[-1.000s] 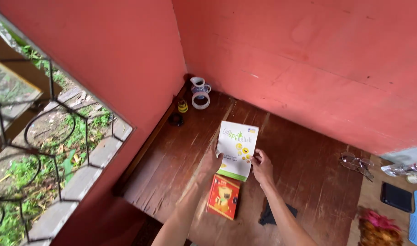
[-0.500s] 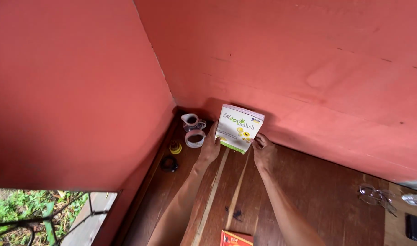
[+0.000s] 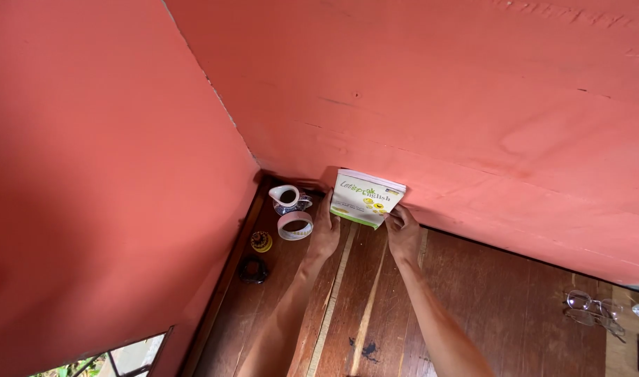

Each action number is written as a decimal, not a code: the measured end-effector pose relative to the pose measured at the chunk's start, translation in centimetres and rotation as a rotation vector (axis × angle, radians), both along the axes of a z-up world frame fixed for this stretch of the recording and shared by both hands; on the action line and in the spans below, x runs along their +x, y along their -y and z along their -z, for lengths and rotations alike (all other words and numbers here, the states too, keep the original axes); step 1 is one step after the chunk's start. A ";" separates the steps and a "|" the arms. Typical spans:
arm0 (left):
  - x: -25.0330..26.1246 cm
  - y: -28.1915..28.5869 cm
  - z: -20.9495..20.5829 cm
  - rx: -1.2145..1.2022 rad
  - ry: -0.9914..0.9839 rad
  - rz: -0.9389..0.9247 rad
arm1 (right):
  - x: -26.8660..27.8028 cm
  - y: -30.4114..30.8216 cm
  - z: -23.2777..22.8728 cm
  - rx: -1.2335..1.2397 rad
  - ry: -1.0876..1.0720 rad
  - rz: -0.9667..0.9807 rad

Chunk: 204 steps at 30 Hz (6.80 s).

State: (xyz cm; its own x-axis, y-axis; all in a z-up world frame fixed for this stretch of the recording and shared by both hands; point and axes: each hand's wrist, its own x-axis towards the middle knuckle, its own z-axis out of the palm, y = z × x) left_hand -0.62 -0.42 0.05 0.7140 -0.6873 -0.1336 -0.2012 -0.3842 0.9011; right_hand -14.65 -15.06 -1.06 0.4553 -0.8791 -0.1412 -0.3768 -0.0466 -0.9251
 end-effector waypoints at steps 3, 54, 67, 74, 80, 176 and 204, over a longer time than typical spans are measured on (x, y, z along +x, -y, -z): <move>-0.4 0.0 1.4 -0.089 0.030 -0.039 | -0.4 0.0 0.1 -0.021 -0.107 -0.019; -21.2 -16.9 6.9 0.175 0.208 -0.029 | -21.8 -12.8 -3.7 -0.021 -0.274 -0.357; -42.4 -27.4 5.4 0.496 0.111 -0.280 | -38.7 -23.5 9.3 0.303 -0.257 -0.557; -47.9 -29.9 12.3 0.348 0.173 -0.316 | -43.2 -26.1 7.4 -0.070 -0.356 -0.591; -51.5 -30.0 8.4 0.279 0.075 -0.354 | -47.1 -26.1 9.5 -0.002 -0.308 -0.555; -51.6 -22.5 10.1 -0.121 -0.552 -0.293 | -44.6 -25.2 -5.1 -0.465 -0.399 -0.473; -30.2 -39.1 -23.1 -0.142 0.272 -0.454 | -20.8 -38.0 -22.4 -0.982 0.257 -0.516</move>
State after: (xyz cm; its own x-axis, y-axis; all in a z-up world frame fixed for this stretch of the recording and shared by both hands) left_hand -30.80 38.71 23.17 0.9390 -0.2995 0.1691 -0.2766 -0.3654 0.8888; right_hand -35.45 22.90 21.33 0.7106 -0.2576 0.6547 0.0932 -0.8879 -0.4505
